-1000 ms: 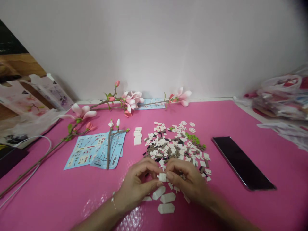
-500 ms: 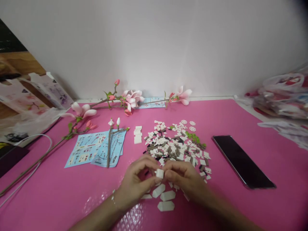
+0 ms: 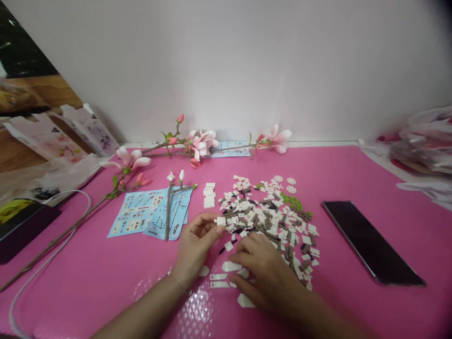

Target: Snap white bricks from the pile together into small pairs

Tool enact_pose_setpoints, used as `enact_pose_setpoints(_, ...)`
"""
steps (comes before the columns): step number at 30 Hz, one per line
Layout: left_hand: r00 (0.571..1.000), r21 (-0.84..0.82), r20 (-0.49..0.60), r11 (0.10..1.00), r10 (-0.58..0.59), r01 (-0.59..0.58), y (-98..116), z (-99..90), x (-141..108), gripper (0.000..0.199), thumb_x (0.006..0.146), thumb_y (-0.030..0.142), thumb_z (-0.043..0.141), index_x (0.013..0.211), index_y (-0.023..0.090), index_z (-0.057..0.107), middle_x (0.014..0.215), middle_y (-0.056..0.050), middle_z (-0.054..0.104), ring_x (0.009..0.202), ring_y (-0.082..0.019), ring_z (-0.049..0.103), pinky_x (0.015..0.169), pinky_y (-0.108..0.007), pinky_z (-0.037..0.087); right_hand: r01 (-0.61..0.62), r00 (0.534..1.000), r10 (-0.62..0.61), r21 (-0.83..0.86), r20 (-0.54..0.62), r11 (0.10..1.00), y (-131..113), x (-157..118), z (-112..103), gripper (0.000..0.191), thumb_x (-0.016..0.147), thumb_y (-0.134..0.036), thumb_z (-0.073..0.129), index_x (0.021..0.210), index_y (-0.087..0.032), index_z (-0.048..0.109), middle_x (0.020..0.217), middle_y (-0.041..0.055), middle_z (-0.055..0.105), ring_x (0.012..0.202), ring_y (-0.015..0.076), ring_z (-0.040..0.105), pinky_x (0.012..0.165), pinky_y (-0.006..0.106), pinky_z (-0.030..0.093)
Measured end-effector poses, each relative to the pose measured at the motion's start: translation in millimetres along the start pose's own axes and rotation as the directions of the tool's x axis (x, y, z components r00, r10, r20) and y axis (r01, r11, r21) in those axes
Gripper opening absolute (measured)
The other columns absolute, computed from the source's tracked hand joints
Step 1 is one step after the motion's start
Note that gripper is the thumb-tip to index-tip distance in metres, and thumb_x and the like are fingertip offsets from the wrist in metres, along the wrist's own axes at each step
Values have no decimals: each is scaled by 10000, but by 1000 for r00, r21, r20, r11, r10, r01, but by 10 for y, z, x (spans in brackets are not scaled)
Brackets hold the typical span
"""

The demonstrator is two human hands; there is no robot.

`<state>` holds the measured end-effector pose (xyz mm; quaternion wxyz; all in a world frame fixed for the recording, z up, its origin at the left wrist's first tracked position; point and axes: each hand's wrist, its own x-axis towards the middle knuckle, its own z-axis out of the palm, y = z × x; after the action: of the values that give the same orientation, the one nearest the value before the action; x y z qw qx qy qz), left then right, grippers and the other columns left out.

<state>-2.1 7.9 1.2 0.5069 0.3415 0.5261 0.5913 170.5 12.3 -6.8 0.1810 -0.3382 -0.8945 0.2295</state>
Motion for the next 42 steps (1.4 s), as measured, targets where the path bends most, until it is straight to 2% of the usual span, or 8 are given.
enact_pose_setpoints(9,998,48,62,999,1,-4,-38,-6,-18,207,706,256,739,868,186,631,697,10,652,657,-143,631,586,-242,491,-81,994,81,-6,-79,997,88,1,25,42,768,-135,615,758,-170,594,834,57,568,826,222,467,743,369,350)
enact_pose_setpoints(14,996,45,91,999,-4,0,-24,20,-25,204,697,246,741,854,169,637,645,16,635,592,-124,596,554,-234,465,-67,986,87,143,-142,987,123,-7,-1,82,803,-140,608,731,-171,584,758,34,591,774,195,491,726,343,359)
enact_pose_setpoints(16,994,52,113,999,10,-16,-26,18,-23,198,698,240,740,852,162,643,633,17,630,564,-114,575,532,-227,447,-96,973,149,277,-175,956,115,0,-40,102,805,-185,626,709,-176,595,727,23,595,739,179,507,703,324,371)
enact_pose_setpoints(18,989,70,145,997,26,-36,-33,10,-22,178,705,232,736,843,158,650,630,15,632,548,-107,558,521,-222,435,-179,949,279,475,-148,861,109,8,-87,122,792,-245,651,695,-181,612,706,12,595,690,159,517,660,298,387)
enact_pose_setpoints(22,976,110,219,993,9,-34,-39,10,-35,140,706,204,735,825,160,675,688,-2,663,613,-115,581,564,-221,445,-314,880,474,795,38,520,129,20,-143,183,741,-355,697,706,-189,629,643,-17,562,591,121,490,545,244,372)
enact_pose_setpoints(25,966,162,257,987,-28,-14,-26,34,-62,143,694,186,739,830,165,698,721,-14,689,668,-134,610,601,-231,464,-318,863,500,846,72,428,141,28,-151,186,717,-353,717,708,-185,639,649,-16,570,609,117,498,551,235,376)
enact_pose_setpoints(34,928,178,364,984,-80,16,46,81,-116,197,716,152,703,912,153,713,896,-83,740,819,-199,668,730,-312,516,-286,874,479,704,-86,650,135,36,-165,187,740,-365,695,686,-191,656,650,-6,570,625,134,494,585,265,380)
enact_pose_setpoints(42,960,195,262,980,-96,44,27,92,-127,121,673,196,752,785,154,727,748,-44,742,704,-168,657,661,-266,518,-196,889,404,619,-215,761,125,27,-94,182,750,-319,694,657,-181,620,645,-4,579,604,129,509,569,258,394)
